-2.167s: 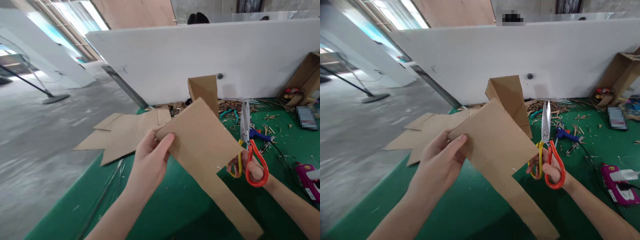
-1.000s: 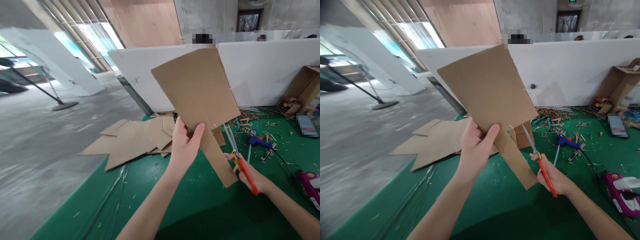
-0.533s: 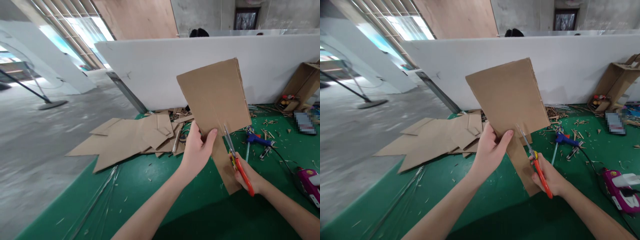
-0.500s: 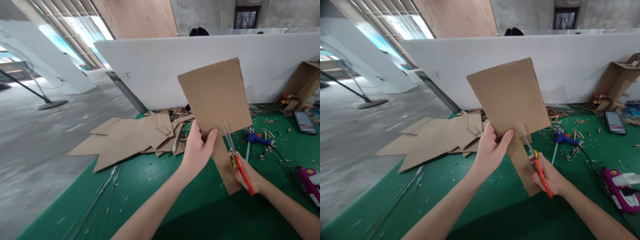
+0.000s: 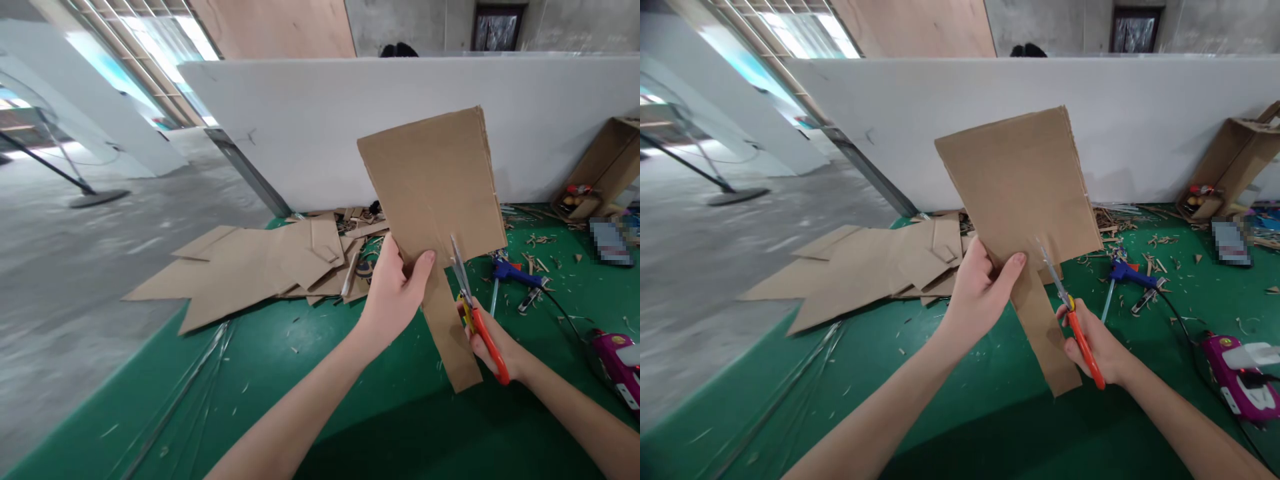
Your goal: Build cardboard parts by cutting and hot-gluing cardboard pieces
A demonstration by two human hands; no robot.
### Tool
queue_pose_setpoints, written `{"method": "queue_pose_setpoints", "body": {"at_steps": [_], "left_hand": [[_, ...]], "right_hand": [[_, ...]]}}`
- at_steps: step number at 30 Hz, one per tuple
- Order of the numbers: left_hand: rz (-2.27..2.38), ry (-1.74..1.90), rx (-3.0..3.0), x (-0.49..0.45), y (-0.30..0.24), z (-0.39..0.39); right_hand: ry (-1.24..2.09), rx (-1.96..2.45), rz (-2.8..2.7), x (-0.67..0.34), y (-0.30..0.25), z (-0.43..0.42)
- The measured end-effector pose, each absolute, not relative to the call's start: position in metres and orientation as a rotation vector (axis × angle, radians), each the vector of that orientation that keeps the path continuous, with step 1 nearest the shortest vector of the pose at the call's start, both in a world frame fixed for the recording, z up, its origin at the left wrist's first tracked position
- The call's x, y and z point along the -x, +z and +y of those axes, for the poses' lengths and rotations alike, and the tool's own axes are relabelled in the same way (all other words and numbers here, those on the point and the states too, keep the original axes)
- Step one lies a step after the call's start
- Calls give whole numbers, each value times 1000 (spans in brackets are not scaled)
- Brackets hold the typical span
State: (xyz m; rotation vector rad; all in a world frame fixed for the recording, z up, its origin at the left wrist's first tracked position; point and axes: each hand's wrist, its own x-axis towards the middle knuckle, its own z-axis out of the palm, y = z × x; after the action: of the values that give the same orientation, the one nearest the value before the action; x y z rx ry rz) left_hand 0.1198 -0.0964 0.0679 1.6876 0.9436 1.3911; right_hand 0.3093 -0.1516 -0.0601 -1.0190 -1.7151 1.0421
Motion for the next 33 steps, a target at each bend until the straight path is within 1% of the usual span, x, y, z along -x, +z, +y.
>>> {"method": "queue_pose_setpoints", "body": {"at_steps": [8, 17, 25, 33], "left_hand": [[933, 1362, -1729, -121, 73, -104], [978, 1382, -1766, -121, 73, -107], [1019, 1322, -1835, -120, 75, -107], [973, 1323, -1799, -123, 68, -106]], "right_hand": [[936, 1073, -1748, -308, -59, -146], [685, 1214, -1818, -303, -55, -145], [637, 1114, -1910, -304, -42, -149], [649, 1208, -1841, -301, -43, -150]]}}
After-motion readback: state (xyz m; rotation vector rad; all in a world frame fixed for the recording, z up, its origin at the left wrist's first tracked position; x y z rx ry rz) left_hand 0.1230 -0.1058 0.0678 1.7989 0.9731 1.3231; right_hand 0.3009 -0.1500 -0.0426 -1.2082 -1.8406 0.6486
